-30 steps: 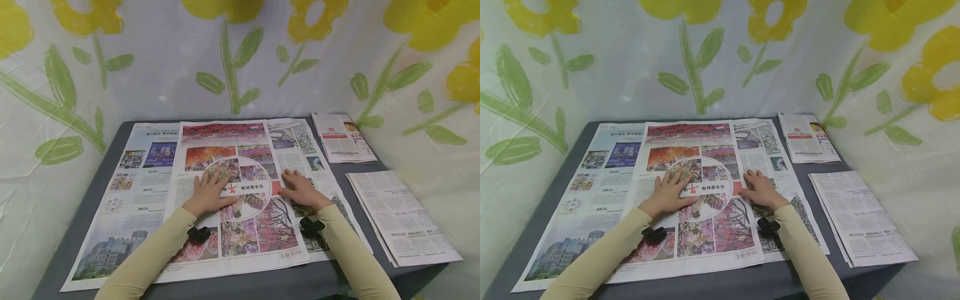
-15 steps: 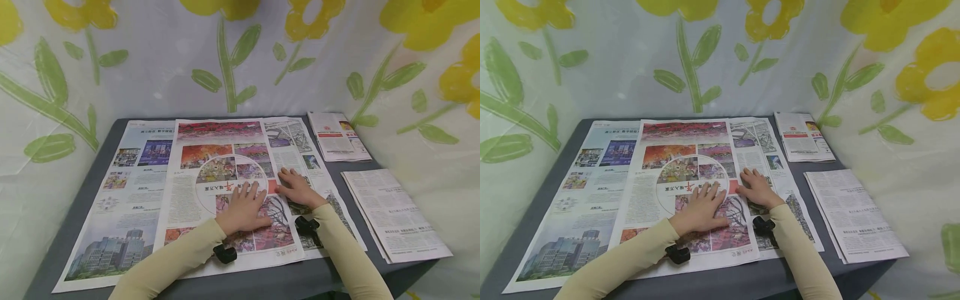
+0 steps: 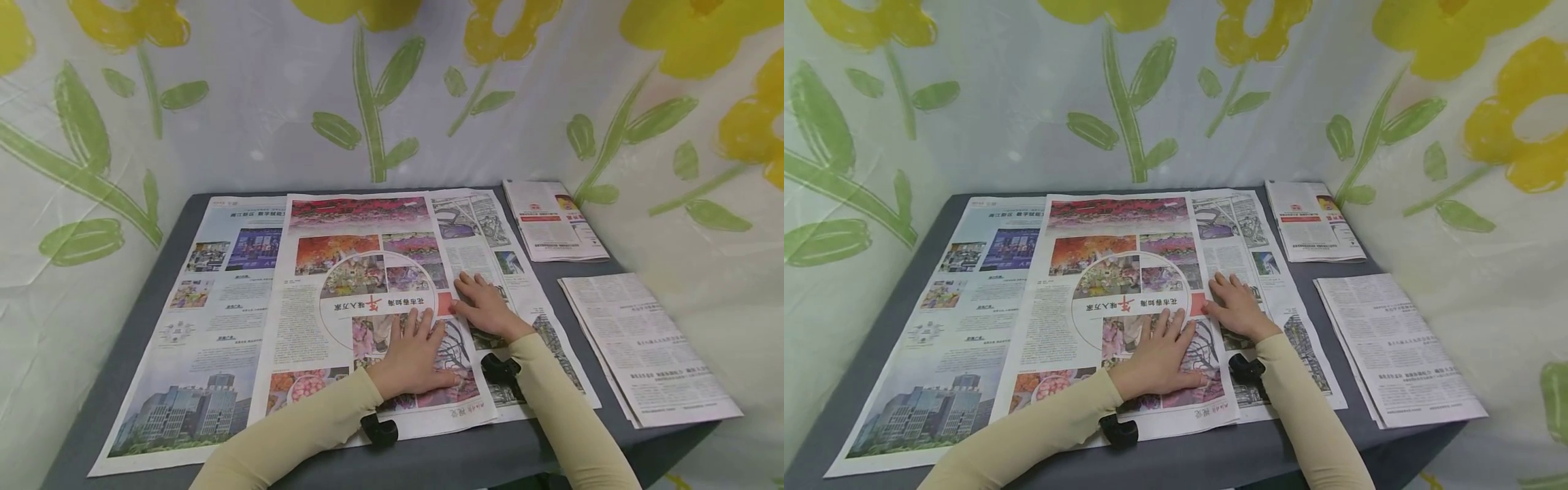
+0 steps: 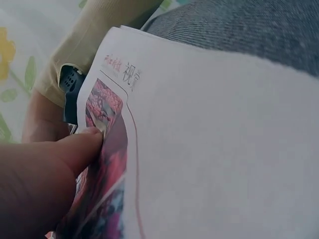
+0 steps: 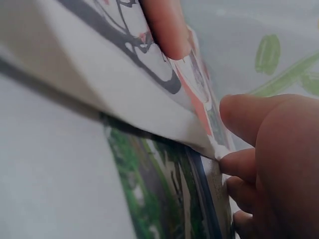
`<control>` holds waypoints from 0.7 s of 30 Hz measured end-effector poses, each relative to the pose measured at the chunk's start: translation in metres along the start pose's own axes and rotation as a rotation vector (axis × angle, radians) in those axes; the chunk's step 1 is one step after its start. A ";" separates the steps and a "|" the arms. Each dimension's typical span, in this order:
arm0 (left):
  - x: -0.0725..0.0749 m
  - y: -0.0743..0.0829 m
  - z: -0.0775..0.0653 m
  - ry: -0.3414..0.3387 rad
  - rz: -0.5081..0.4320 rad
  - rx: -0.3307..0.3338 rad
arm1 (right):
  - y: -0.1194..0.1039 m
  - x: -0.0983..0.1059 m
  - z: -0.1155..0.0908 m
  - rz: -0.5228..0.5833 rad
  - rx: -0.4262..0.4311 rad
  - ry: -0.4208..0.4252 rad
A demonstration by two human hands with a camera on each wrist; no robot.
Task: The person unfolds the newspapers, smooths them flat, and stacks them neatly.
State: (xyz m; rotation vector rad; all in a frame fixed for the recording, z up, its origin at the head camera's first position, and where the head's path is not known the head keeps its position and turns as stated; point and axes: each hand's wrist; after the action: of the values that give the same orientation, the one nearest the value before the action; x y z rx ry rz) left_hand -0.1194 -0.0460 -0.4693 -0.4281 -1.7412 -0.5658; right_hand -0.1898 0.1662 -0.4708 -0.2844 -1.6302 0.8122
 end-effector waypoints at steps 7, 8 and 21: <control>0.001 -0.002 0.001 0.006 -0.010 0.011 | -0.001 0.000 -0.001 0.039 -0.024 -0.013; 0.001 -0.002 0.001 0.010 -0.015 0.016 | -0.001 0.000 -0.001 0.046 -0.031 -0.012; 0.017 -0.036 -0.009 0.297 -0.626 0.044 | -0.011 0.008 0.001 0.097 -0.073 -0.079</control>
State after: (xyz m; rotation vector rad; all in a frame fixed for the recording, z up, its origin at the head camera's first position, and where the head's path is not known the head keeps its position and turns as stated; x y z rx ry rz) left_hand -0.1361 -0.0806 -0.4559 0.2431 -1.5795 -0.9767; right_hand -0.1904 0.1627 -0.4577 -0.3899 -1.7327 0.8475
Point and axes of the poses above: each hand's wrist, its own z-axis towards the middle knuckle, its own x-axis out of the back of the hand, y = z × x, and after that the axes turned 10 degrees about z, right-handed
